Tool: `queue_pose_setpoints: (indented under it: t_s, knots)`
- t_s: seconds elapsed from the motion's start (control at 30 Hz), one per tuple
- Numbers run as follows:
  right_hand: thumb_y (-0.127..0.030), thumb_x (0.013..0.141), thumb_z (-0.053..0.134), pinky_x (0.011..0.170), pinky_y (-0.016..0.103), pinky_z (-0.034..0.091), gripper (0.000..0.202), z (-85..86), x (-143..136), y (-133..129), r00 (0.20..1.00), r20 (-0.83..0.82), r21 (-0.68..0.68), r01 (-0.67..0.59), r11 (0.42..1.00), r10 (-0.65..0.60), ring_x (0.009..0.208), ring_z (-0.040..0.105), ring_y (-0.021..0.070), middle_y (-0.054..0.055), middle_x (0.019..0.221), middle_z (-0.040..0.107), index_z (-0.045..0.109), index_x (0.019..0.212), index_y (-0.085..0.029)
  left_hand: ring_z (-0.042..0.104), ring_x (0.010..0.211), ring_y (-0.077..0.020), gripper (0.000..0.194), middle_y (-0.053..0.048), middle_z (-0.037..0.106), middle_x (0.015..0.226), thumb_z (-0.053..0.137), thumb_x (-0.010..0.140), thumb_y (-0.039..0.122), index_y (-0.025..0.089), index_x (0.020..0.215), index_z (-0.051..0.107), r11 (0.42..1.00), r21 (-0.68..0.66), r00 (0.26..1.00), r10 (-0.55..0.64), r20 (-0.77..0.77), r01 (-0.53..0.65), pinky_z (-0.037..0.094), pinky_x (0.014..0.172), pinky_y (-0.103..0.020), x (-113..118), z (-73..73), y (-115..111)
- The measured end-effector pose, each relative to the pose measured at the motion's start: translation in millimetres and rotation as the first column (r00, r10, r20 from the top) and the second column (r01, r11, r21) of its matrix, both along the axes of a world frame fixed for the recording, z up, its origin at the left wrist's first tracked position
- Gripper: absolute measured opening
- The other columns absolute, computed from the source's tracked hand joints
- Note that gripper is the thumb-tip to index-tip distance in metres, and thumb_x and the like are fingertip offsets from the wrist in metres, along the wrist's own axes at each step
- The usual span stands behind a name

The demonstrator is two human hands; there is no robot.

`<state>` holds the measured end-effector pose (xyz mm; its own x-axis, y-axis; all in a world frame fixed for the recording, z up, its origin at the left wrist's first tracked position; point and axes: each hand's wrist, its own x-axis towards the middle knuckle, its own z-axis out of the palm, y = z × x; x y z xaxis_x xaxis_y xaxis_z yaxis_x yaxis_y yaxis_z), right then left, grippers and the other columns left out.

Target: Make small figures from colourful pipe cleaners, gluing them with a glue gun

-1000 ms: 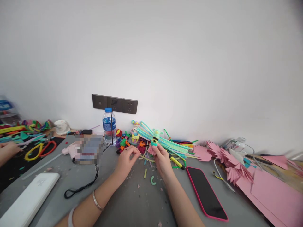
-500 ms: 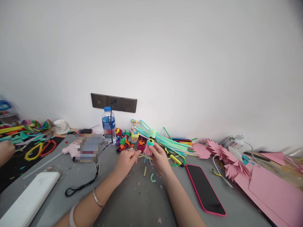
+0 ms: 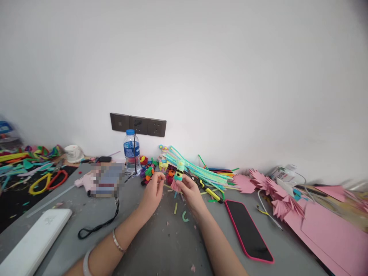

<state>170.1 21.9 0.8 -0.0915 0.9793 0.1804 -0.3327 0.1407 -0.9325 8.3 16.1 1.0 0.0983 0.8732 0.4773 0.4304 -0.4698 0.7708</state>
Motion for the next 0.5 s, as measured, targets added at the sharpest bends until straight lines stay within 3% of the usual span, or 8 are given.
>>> queue_pose_setpoints:
  t_s: [0.1, 0.27, 0.5]
  knots:
    - [-0.037, 0.071, 0.078, 0.074, 0.03, 0.047, 0.024, 1.9, -0.7, -1.0, 0.999, 0.01, 0.033, -0.036, 0.999, 0.036, 0.081, 0.062, 0.0195, 0.002, 0.086, 0.069, 0.067, 0.086, -0.022, 0.059, 0.081, -0.0159, 0.014, -0.006, 0.057, 0.101, 0.042, 0.091, 0.023, 0.022, 0.104, 0.048, 0.997, 0.07, 0.999, -0.031, 0.034, 0.029, 0.046, 0.065, -0.026, 1.5, -0.4, 0.4]
    - [-0.037, 0.069, 0.08, 0.067, 0.03, 0.048, 0.03, 1.5, -1.7, -3.0, 0.997, 0.051, 0.021, -0.06, 0.998, 0.059, 0.074, 0.062, 0.0192, 0.002, 0.082, 0.069, 0.065, 0.09, -0.021, 0.061, 0.085, -0.0167, 0.014, -0.007, 0.061, 0.097, 0.043, 0.093, 0.023, 0.021, 0.094, 0.057, 0.989, 0.112, 0.993, -0.103, 0.066, 0.095, 0.049, 0.067, -0.026, 1.2, 5.1, -1.1]
    - [-0.034, 0.071, 0.079, 0.059, 0.03, 0.049, 0.031, 3.3, -4.6, -5.7, 0.984, 0.093, 0.032, -0.156, 0.987, 0.153, 0.056, 0.06, 0.0155, -0.003, 0.065, 0.065, 0.063, 0.095, -0.022, 0.064, 0.097, -0.0203, 0.013, -0.008, 0.066, 0.103, 0.055, 0.089, 0.024, 0.02, 0.092, 0.067, 0.988, 0.11, 0.988, -0.116, 0.105, 0.104, 0.051, 0.084, -0.033, 2.6, 7.2, -3.1]
